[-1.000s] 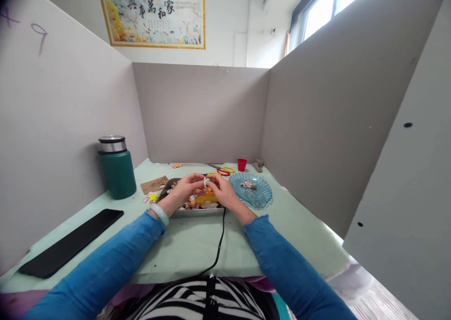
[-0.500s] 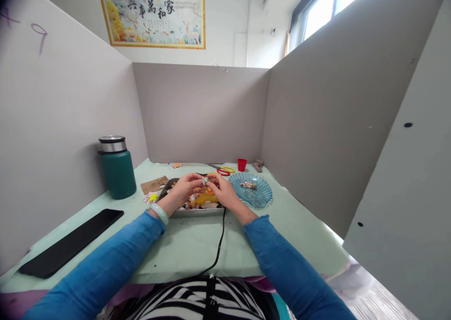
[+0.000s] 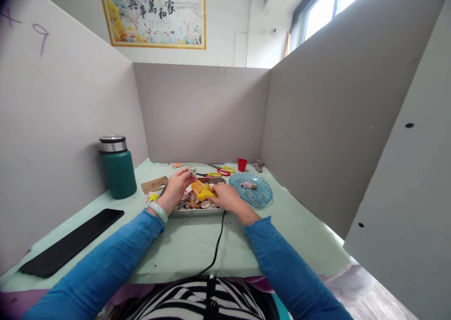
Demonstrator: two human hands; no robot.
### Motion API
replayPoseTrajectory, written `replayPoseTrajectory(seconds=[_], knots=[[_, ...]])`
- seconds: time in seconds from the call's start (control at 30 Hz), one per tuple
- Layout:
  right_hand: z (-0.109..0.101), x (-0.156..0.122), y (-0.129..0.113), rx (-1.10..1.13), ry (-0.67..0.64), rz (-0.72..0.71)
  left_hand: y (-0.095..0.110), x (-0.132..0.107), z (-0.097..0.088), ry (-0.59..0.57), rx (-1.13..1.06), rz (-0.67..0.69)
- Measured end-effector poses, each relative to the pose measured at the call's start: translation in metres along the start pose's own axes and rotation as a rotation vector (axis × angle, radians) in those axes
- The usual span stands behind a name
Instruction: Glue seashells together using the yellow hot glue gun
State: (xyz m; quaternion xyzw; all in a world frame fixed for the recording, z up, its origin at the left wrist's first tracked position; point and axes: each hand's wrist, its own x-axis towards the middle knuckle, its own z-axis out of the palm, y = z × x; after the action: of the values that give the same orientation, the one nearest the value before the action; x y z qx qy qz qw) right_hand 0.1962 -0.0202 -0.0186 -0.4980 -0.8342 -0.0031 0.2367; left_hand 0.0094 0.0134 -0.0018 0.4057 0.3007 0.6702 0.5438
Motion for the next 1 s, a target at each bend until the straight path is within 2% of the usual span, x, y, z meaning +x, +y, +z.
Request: replayPoseTrajectory(seconds=[0.1, 0.27, 0.33, 0.4, 0.5, 0.6, 0.67, 0.83, 1.0], knots=[[-0.002, 0.003, 0.004, 0.252, 0.105, 0.033, 0.001, 0.000, -0.001, 0.030, -0.040, -0.016], [-0.011, 0.007, 0.005, 1.195, 0.307, 0.284, 0.000, -0.001, -0.003, -0.006, -0.067, -0.081], [-0.014, 0.007, 0.002, 1.490, 0.303, 0.290, 0.000, -0.002, -0.003, -0.028, -0.061, -0.096], [-0.016, 0.005, -0.002, 1.598, 0.207, 0.308, 0.001, -0.003, -0.003, -0.036, -0.047, -0.100], [-0.018, 0.001, -0.004, 1.552, 0.103, 0.355, 0.001, -0.005, -0.002, -0.047, -0.039, -0.098], [-0.020, -0.003, -0.006, 1.445, 0.134, 0.203, 0.001, -0.007, -0.001, -0.097, -0.041, -0.090], [-0.021, -0.006, -0.008, 1.298, 0.103, 0.121, 0.001, -0.008, -0.001, -0.132, -0.040, -0.075], [-0.015, -0.006, -0.015, 0.852, 0.171, 0.051, 0.002, -0.008, 0.001, -0.159, -0.030, -0.064], [-0.009, -0.005, -0.014, 0.781, 0.201, -0.007, 0.002, -0.007, 0.002, -0.162, -0.037, -0.076]])
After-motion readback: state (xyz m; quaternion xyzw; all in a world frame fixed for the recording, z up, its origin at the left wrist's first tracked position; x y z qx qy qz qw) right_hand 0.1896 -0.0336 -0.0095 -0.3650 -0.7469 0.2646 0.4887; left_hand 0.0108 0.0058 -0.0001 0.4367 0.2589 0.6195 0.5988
